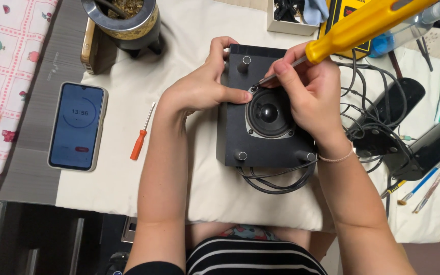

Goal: Fastening a speaker driver to its enclosure using a manual screwdriver and screws.

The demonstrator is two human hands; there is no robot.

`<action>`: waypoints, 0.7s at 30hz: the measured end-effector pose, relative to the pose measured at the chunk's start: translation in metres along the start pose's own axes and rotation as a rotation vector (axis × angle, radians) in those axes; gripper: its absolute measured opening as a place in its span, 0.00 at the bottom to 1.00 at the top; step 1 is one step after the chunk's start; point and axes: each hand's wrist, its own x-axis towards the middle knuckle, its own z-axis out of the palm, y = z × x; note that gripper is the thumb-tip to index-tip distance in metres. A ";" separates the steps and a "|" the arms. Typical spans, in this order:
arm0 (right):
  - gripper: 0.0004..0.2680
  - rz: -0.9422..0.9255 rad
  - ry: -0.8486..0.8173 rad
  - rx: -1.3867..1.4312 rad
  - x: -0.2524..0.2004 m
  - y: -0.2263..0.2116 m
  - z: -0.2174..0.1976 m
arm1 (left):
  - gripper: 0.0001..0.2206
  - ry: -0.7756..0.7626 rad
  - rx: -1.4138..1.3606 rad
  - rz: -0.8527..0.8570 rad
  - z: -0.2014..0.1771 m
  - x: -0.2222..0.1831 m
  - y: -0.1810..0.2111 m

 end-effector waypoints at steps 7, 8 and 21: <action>0.08 -0.021 -0.019 -0.068 0.000 -0.002 0.000 | 0.37 0.011 0.038 -0.019 0.000 -0.003 0.004; 0.08 -0.020 -0.017 -0.068 0.000 -0.003 0.001 | 0.37 0.009 0.039 -0.019 0.000 -0.003 0.004; 0.07 -0.312 -0.039 -0.609 -0.003 0.006 -0.003 | 0.33 0.399 0.420 0.595 0.026 -0.055 0.045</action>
